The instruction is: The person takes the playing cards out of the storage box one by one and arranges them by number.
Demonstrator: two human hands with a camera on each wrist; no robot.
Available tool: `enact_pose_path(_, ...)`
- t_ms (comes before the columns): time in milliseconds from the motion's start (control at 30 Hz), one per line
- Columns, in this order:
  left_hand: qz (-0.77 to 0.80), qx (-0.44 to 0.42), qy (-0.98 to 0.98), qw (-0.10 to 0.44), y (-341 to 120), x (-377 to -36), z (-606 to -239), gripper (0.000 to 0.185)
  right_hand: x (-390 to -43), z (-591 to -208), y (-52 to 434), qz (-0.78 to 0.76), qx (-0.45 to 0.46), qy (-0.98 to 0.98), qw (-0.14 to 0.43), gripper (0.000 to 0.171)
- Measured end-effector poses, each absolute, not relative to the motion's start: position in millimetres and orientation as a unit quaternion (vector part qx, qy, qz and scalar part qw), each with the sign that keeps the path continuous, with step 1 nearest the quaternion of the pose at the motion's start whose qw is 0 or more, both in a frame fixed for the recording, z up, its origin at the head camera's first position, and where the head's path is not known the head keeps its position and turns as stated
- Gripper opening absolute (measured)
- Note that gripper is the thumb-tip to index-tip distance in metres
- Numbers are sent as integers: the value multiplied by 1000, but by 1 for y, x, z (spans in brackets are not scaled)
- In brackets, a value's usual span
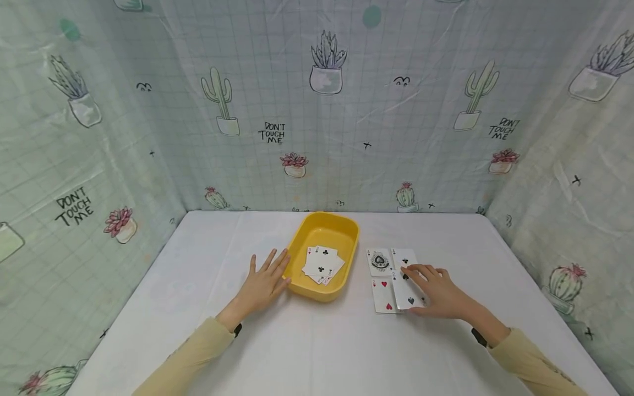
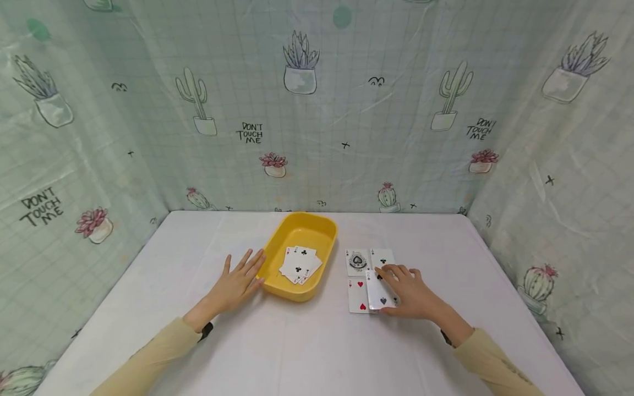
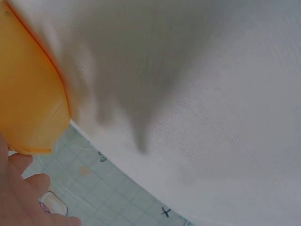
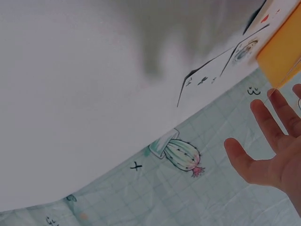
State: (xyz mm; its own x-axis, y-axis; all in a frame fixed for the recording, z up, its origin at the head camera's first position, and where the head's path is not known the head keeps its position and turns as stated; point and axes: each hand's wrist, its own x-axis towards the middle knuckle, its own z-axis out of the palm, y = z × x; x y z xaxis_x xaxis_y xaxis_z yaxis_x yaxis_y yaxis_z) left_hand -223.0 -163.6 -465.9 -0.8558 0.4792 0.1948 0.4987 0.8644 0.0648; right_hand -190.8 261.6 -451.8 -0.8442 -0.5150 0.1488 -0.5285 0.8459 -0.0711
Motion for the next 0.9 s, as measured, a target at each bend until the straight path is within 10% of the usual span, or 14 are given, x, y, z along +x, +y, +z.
enact_pose_path(900,-52,-255,-962,82,-164,-227,-466,59,-180,-474,279,42,254,-966,27,86)
